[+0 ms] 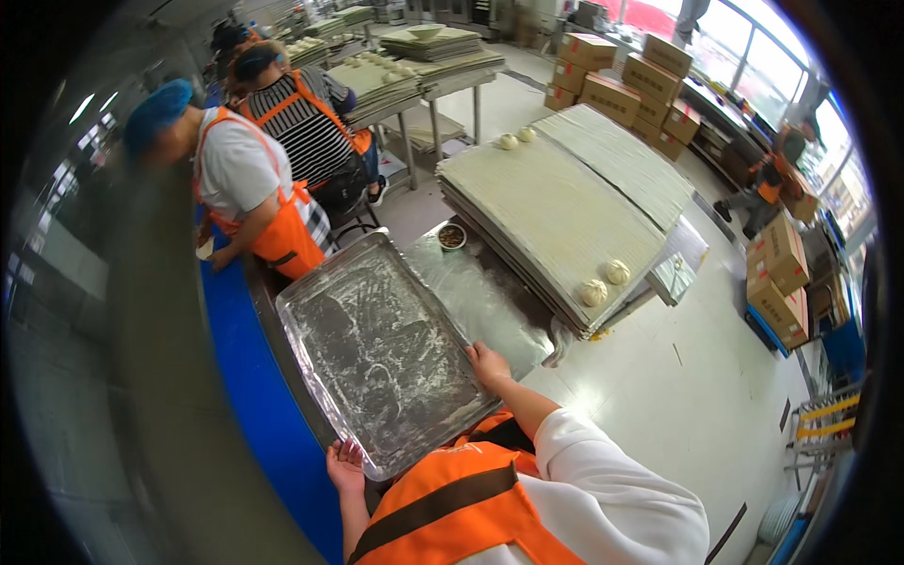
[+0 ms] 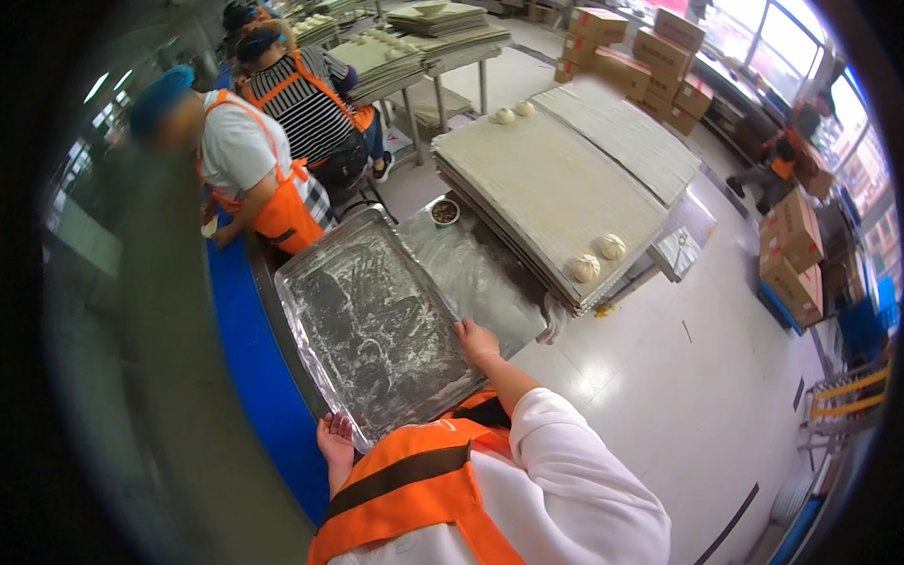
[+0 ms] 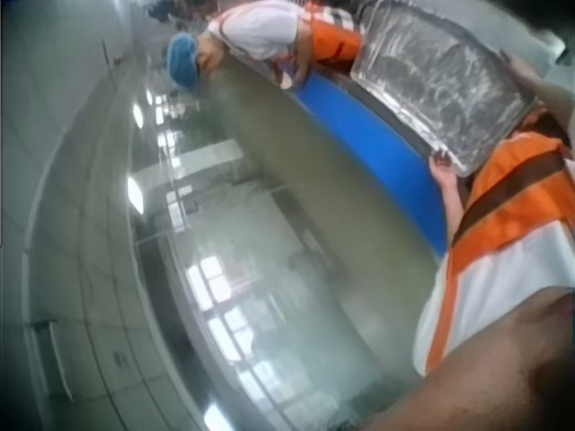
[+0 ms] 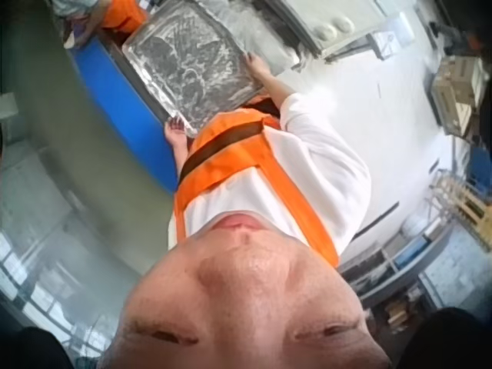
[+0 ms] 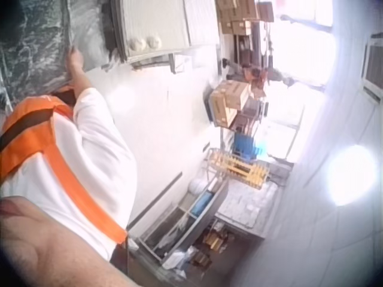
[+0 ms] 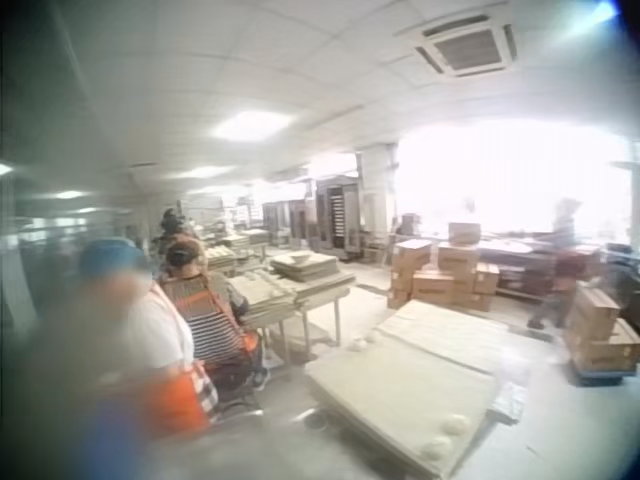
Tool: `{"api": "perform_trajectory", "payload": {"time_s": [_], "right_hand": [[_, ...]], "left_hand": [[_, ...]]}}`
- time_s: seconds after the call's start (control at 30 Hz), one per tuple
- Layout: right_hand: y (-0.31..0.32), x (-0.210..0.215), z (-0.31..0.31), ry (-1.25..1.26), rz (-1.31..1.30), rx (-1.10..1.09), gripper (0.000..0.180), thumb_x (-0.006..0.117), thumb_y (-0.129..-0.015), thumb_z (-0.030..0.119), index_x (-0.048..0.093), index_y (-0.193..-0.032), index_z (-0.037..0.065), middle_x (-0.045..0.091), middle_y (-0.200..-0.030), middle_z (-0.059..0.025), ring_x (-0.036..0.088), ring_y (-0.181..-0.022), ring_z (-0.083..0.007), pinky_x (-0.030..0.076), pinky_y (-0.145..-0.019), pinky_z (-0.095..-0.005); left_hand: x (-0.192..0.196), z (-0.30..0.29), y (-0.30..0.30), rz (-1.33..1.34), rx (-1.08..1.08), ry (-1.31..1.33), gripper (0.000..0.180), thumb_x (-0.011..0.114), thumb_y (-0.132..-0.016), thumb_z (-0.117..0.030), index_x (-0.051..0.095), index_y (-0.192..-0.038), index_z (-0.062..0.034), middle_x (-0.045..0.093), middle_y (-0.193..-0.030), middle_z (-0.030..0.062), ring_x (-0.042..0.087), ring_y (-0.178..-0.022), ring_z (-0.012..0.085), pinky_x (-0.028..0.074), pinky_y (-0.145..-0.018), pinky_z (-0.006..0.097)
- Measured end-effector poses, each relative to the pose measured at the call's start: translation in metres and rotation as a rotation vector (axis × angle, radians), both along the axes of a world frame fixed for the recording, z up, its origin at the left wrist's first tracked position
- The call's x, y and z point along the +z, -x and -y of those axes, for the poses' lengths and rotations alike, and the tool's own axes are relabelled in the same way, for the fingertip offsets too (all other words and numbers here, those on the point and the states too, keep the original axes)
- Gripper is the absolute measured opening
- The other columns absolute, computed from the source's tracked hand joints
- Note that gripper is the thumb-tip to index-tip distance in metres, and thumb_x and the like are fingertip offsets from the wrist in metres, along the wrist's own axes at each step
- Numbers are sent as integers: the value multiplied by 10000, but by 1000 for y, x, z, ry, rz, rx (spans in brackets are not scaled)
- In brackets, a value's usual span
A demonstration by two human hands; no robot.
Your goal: The person places filling onto dough circles on a moving conveyor belt, folds the dough to enclose the filling, and places the finished dumplings onto a metal tray. The person repeats this process continuously alongside other workers.
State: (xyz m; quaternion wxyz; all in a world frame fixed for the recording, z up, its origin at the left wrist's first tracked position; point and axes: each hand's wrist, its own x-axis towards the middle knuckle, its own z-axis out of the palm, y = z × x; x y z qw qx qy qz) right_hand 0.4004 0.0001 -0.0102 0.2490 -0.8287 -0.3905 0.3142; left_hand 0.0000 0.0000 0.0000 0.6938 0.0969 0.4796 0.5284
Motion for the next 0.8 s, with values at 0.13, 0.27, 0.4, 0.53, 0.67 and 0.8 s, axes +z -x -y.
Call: {"api": "perform_trajectory", "payload": {"time_s": [0.13, 0.27, 0.4, 0.53, 0.67, 0.8], "right_hand": [[-50, -16, 22, 40, 182, 8, 387, 335, -885, 447, 517, -978, 118, 596, -875, -195, 545, -847, -394, 418, -717, -480], [-39, -7, 21, -11, 152, 3, 375, 357, -883, 433, 500, -911, 87, 585, -857, -212, 530, -835, -416, 408, -692, -495], [-30, -12, 22, -35, 197, 44, 374, 350, -887, 427, 498, -905, 84, 584, -842, -218, 528, -827, -426, 408, -692, -501], [-31, -9, 18, -11, 239, 60, 375, 344, -890, 420, 496, -895, 78, 581, -818, -226, 526, -806, -439, 407, -684, -508], [-31, -7, 15, -75, 269, 88, 377, 348, -890, 414, 498, -884, 68, 580, -788, -229, 530, -772, -444, 404, -640, -513], [-35, -16, 17, -84, 329, 87, 384, 347, -890, 412, 507, -874, 64, 585, -762, -224, 536, -731, -444, 403, -625, -512]], "left_hand": [[-18, 31, -60, 107, 49, 63, 265, 453, -865, -326, 521, -965, -91, 612, -892, 110, 602, -765, 258, 521, -648, 333], [-13, 21, -47, 141, 36, 32, 241, 454, -877, -288, 515, -955, -69, 614, -882, 153, 616, -767, 301, 530, -639, 359], [-9, 25, -39, 157, 54, 24, 234, 467, -873, -282, 500, -957, -66, 610, -910, 163, 616, -780, 304, 530, -644, 367], [-8, 24, -41, 166, 51, -14, 238, 470, -872, -278, 488, -970, -62, 607, -914, 171, 617, -781, 305, 528, -643, 370], [-7, 24, -43, 177, 44, -51, 236, 475, -870, -266, 495, -973, -54, 609, -910, 170, 621, -766, 297, 528, -635, 362], [-7, 24, -44, 174, 42, -65, 226, 478, -871, -263, 494, -958, -55, 609, -899, 173, 625, -752, 293, 530, -606, 354]]}}
